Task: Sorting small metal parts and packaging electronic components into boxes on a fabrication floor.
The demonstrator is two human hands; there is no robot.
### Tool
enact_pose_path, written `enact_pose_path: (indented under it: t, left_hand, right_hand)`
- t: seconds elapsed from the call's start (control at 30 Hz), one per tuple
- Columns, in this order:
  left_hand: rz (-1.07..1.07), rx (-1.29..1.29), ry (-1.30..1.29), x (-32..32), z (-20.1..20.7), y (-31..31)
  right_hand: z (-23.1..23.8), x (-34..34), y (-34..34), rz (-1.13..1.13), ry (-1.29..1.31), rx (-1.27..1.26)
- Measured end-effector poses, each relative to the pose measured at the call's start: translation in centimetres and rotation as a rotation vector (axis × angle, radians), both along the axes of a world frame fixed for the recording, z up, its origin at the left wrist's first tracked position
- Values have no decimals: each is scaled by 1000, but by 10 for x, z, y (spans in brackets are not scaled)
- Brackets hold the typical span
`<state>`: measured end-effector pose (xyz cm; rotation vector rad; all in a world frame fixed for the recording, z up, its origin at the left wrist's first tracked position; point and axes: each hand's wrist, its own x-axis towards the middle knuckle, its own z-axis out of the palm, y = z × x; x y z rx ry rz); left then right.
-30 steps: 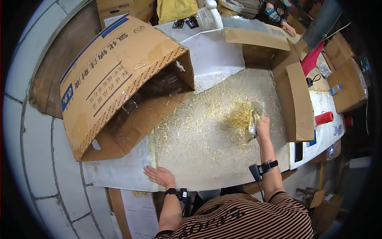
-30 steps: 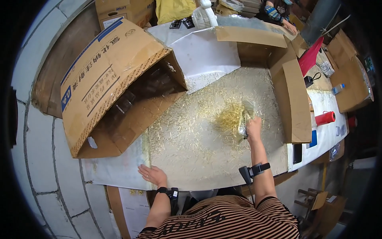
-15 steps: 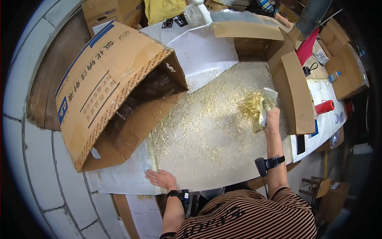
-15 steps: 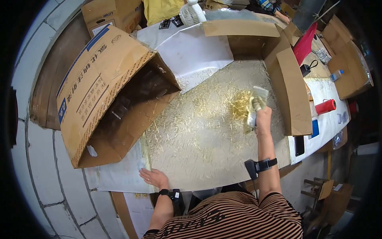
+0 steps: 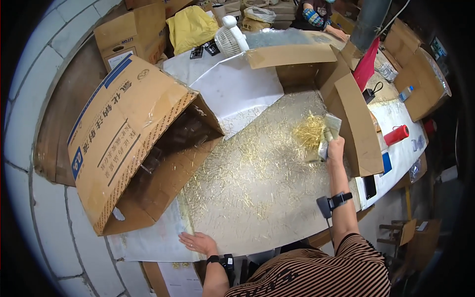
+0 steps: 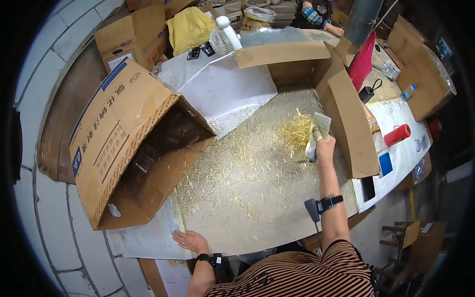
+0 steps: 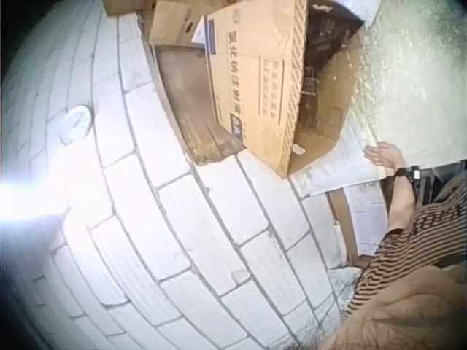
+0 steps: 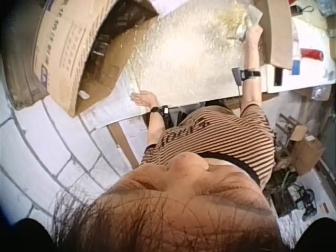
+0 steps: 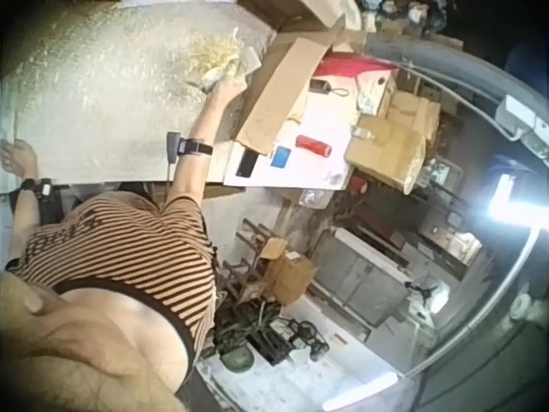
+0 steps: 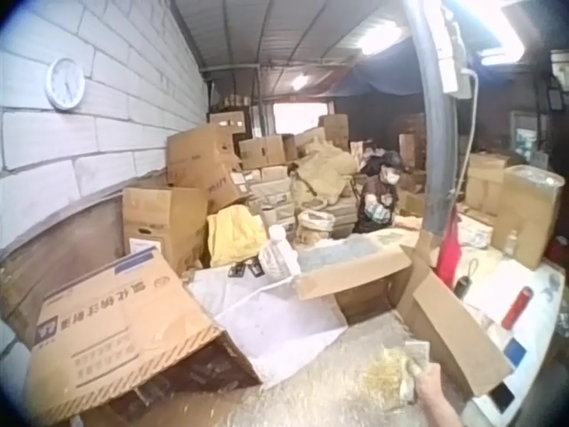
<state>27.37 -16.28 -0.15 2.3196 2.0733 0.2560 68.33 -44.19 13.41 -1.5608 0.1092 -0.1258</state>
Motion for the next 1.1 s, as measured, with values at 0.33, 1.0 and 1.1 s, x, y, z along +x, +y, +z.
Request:
enact_pose_path:
  t: [0.33,1.0,1.1]
  left_hand:
    - [30,16,-17,-4,2,-2]
    - [-490,-45,-684,101,108,150]
    - [-520,-109,-771,117,95,216]
  right_hand:
    - [9,111,21,14,-172,-1174]
    - [-4,-25,380,1187,-340,-1011]
    - [-70,13,433,1008,-596,-640]
